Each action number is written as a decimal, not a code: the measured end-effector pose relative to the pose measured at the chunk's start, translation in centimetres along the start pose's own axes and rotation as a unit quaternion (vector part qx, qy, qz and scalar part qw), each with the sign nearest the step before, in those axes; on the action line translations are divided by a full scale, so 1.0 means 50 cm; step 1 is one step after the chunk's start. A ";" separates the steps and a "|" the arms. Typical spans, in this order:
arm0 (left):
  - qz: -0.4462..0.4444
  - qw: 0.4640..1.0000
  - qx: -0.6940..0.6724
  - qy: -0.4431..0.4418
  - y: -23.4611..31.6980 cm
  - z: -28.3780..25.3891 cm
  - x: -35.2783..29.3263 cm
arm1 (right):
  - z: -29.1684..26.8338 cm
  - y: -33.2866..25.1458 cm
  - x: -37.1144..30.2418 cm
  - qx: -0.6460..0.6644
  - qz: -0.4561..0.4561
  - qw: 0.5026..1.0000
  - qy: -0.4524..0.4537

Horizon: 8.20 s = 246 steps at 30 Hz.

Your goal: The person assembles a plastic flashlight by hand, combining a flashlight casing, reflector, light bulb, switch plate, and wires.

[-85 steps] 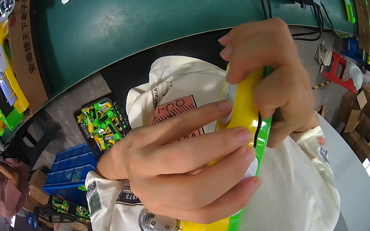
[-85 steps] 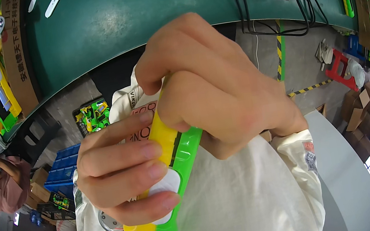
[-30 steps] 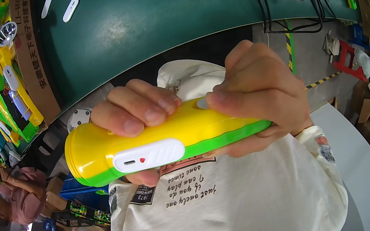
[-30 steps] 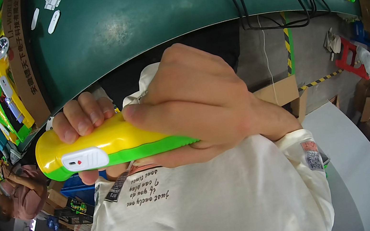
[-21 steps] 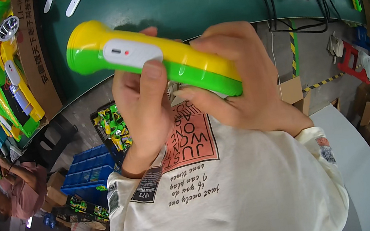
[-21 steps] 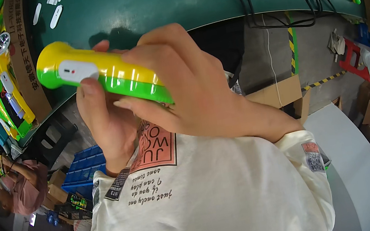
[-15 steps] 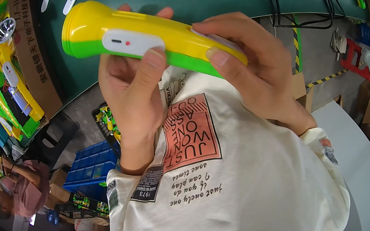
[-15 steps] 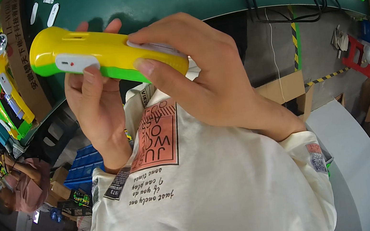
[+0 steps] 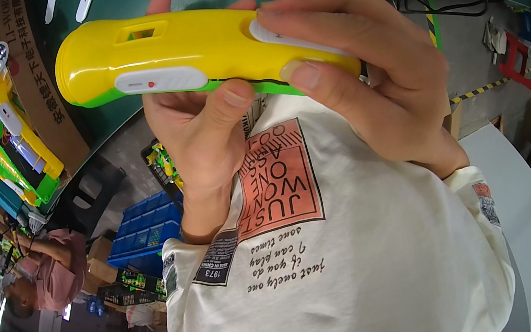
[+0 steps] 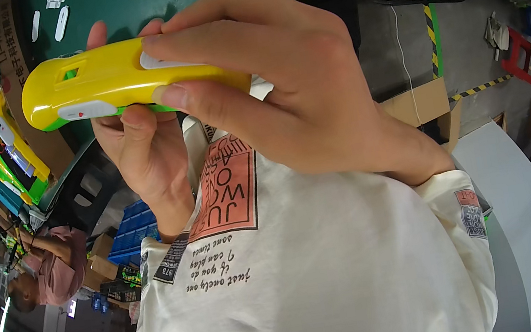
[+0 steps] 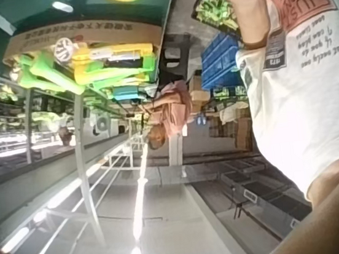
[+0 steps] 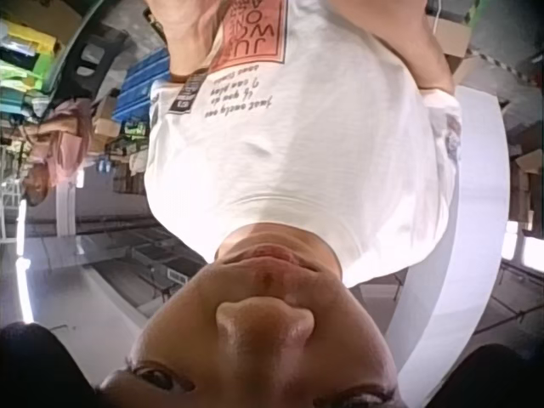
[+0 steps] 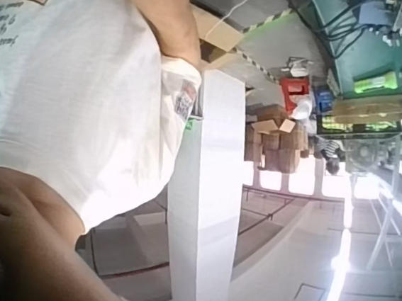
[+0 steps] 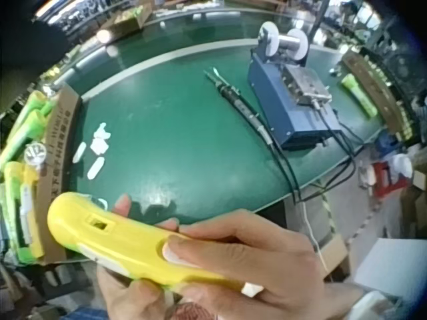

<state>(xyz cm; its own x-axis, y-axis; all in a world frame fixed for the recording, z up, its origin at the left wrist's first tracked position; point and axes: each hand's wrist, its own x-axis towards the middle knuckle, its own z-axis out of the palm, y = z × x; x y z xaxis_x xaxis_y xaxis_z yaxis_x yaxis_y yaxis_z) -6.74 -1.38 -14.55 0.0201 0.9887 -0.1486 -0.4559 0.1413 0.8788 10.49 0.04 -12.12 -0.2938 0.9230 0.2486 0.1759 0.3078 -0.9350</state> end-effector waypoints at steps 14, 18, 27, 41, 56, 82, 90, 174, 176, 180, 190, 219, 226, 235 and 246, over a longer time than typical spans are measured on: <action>-0.011 1.000 -0.011 0.005 0.005 -0.003 -0.009 | 0.003 -0.007 -0.002 -0.011 0.004 1.000 -0.001; -0.033 0.995 -0.099 -0.006 0.012 -0.021 0.001 | -0.007 -0.009 -0.003 -0.012 0.034 0.999 -0.032; -0.106 0.977 0.176 -0.055 0.072 -0.019 0.043 | 0.008 0.001 -0.013 0.350 0.313 0.879 -0.079; -0.046 0.907 0.389 -0.155 0.118 -0.001 0.044 | 0.048 0.044 0.014 0.452 0.254 0.854 0.038; -0.017 0.907 0.392 -0.153 0.090 0.004 0.021 | 0.029 0.043 0.010 0.358 0.262 0.894 0.070; 0.156 0.764 0.594 -0.196 0.071 0.019 0.009 | 0.016 0.026 0.017 0.444 0.287 0.843 0.100; 0.050 0.827 0.533 -0.173 0.067 -0.013 0.016 | 0.002 0.058 0.005 0.498 0.258 0.828 0.017; 0.452 0.731 0.511 -0.014 0.027 -0.029 -0.044 | 0.074 0.047 0.009 0.599 0.226 0.767 -0.051; 0.446 0.745 0.496 0.005 0.024 -0.021 -0.047 | 0.075 0.053 0.005 0.598 0.200 0.774 -0.053; 0.446 0.765 0.465 0.000 0.024 -0.027 -0.044 | 0.073 0.027 0.011 0.526 0.233 0.817 -0.030; 0.333 0.846 0.416 -0.038 -0.002 -0.029 -0.040 | 0.047 0.054 0.001 0.465 0.196 0.862 -0.052; 0.205 0.870 0.431 -0.122 -0.037 -0.024 -0.052 | 0.056 0.038 0.022 0.523 0.282 0.802 0.065; 0.315 0.744 0.588 -0.036 -0.040 -0.020 -0.045 | 0.068 0.032 0.034 0.382 0.315 0.862 0.105; 0.388 0.670 0.627 -0.082 -0.053 -0.038 -0.039 | 0.066 0.019 0.046 0.312 0.335 0.885 0.083; 0.395 0.722 0.552 -0.134 -0.051 -0.054 -0.034 | 0.051 0.091 0.018 0.585 0.159 0.794 0.039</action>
<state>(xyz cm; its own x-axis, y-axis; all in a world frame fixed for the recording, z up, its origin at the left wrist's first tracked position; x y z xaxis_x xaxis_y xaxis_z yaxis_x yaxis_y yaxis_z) -8.04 -3.57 -17.76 0.3797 0.7363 0.5600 0.5647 -0.6640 0.4902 8.62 1.68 -16.80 -0.3417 0.9368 -0.0755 -0.7773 -0.3269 -0.5376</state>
